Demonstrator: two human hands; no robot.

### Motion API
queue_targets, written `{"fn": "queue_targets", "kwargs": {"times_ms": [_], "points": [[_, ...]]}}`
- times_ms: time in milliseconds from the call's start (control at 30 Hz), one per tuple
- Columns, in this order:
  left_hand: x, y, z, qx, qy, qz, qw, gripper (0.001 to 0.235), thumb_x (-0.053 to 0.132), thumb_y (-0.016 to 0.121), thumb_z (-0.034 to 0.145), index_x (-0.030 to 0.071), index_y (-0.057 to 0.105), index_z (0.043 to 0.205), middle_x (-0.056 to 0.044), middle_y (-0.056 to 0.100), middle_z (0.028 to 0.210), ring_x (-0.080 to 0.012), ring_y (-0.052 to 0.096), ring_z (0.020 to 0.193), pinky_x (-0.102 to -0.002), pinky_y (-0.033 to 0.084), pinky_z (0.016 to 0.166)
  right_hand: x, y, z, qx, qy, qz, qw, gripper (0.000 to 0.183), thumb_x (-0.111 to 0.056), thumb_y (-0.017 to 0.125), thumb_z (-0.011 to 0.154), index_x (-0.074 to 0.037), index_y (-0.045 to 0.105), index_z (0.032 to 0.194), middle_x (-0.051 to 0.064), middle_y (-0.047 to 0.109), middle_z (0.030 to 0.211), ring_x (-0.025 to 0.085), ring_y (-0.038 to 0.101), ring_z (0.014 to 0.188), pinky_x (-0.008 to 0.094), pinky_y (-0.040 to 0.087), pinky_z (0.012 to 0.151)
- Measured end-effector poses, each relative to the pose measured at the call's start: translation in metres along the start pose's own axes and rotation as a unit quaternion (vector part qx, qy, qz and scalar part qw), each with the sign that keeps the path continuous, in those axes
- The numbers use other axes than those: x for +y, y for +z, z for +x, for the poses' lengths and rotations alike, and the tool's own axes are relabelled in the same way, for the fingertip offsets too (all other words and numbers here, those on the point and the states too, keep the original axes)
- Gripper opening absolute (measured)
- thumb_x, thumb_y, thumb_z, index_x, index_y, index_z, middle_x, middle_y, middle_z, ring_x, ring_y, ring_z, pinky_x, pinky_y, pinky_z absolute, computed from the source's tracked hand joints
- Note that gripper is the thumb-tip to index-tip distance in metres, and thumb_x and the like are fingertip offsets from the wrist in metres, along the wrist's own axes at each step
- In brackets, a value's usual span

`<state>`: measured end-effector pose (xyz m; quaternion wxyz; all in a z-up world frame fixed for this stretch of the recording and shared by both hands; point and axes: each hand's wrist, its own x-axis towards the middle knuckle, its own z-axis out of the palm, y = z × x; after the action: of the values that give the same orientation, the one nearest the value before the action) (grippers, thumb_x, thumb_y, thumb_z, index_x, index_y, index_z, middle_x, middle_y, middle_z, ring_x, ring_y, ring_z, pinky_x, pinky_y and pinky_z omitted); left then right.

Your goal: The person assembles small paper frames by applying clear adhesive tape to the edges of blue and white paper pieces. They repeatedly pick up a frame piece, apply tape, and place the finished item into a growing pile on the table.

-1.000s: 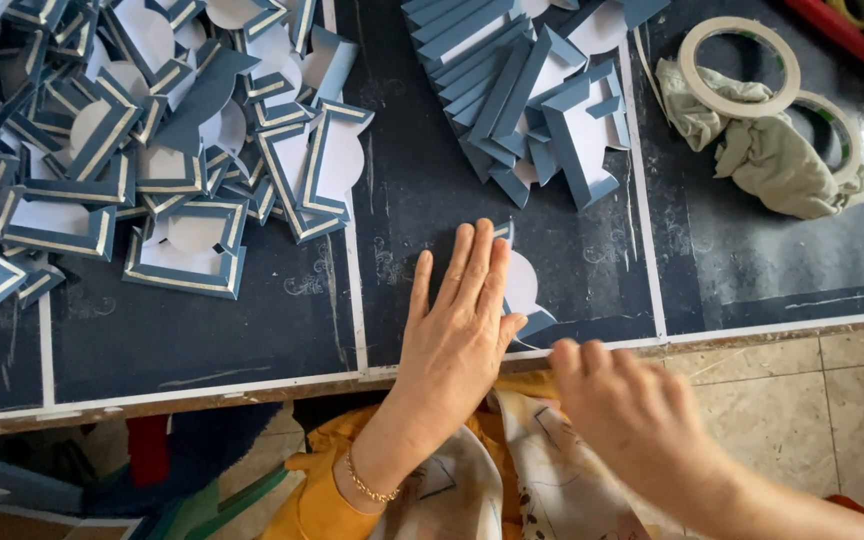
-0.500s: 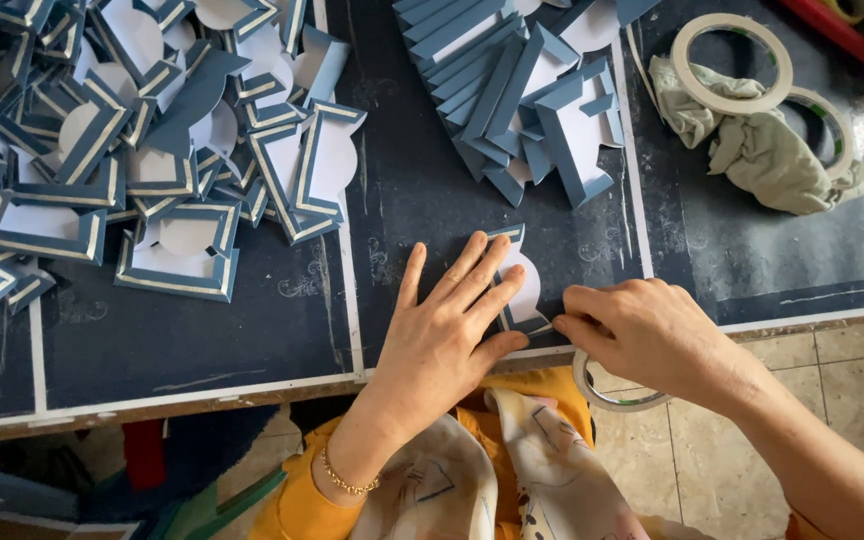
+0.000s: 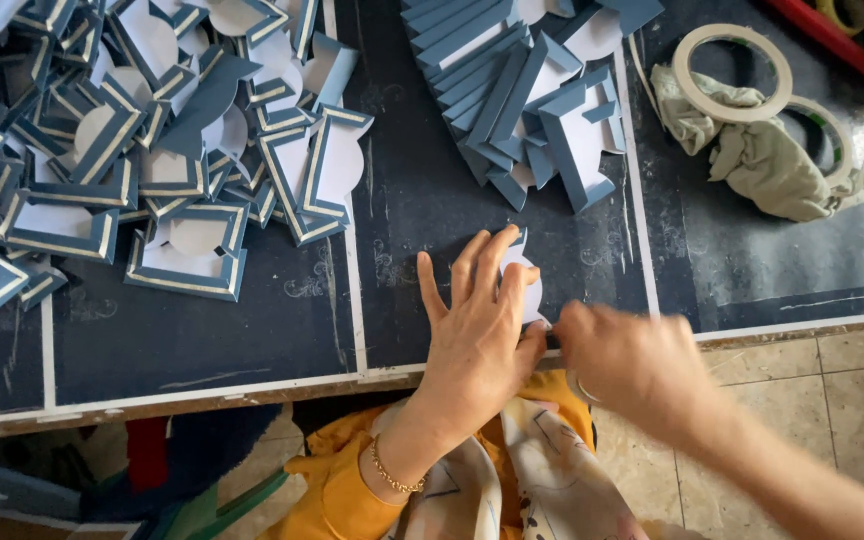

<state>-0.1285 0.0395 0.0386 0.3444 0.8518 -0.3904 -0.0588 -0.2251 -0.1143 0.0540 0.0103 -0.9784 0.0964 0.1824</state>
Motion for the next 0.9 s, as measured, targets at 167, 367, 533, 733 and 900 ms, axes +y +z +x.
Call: {"fn": "queue_targets", "kwargs": {"times_ms": [167,367,533,733,900], "points": [[-0.006,0.001,0.002,-0.064,-0.005,-0.002,0.998,0.030,0.022,0.071,0.083,0.013,0.061,0.110,-0.013,0.032,0.154,-0.0358,0.029,0.144,-0.075,0.008,0.111,-0.011,-0.044,-0.041,0.277,-0.153,-0.051,0.947,0.026,-0.012,0.054,0.096,-0.021,0.045,0.073,-0.007,0.040,0.058,0.007,0.039,0.040,0.031,0.031,0.030],[-0.044,-0.071,0.012,0.054,0.008,0.187,0.981,0.044,0.024,0.085,0.070,0.017,0.066,0.110,-0.019,0.035,0.147,-0.0386,0.038,0.137,-0.068,0.025,0.112,0.015,-0.019,-0.026,0.133,0.008,0.117,0.984,0.026,-0.040,0.053,0.098,-0.023,0.054,0.078,-0.007,0.063,0.065,0.034,0.053,0.049,0.041,0.040,0.040],[-0.058,-0.085,0.044,0.154,0.019,0.283,0.947,0.046,-0.013,0.067,0.087,0.010,0.062,0.126,-0.023,0.035,0.147,-0.0420,0.028,0.137,-0.059,0.033,0.111,0.015,-0.020,-0.015,0.130,-0.019,0.172,0.976,0.022,-0.037,0.052,0.097,-0.022,0.061,0.084,-0.010,0.070,0.074,0.023,0.061,0.048,0.036,0.044,0.040],[-0.032,-0.038,0.128,0.067,0.268,0.214,0.937,0.043,-0.011,0.075,0.076,0.013,0.068,0.111,-0.016,0.044,0.145,-0.0361,0.036,0.138,-0.061,0.032,0.112,0.018,-0.019,-0.019,0.175,-0.080,0.223,0.956,0.039,-0.029,0.059,0.092,-0.018,0.060,0.130,-0.003,0.075,0.084,0.019,0.068,0.052,0.035,0.051,0.046],[-0.044,-0.016,0.182,0.052,0.357,0.319,0.876,0.022,0.011,0.086,0.074,0.019,0.074,0.090,-0.015,0.054,0.144,-0.0365,0.032,0.140,-0.063,0.023,0.114,0.027,-0.019,-0.029,0.107,-0.020,0.294,0.950,0.021,-0.030,0.061,0.092,-0.015,0.062,0.105,-0.002,0.072,0.071,0.013,0.064,0.045,0.028,0.048,0.046]]}}
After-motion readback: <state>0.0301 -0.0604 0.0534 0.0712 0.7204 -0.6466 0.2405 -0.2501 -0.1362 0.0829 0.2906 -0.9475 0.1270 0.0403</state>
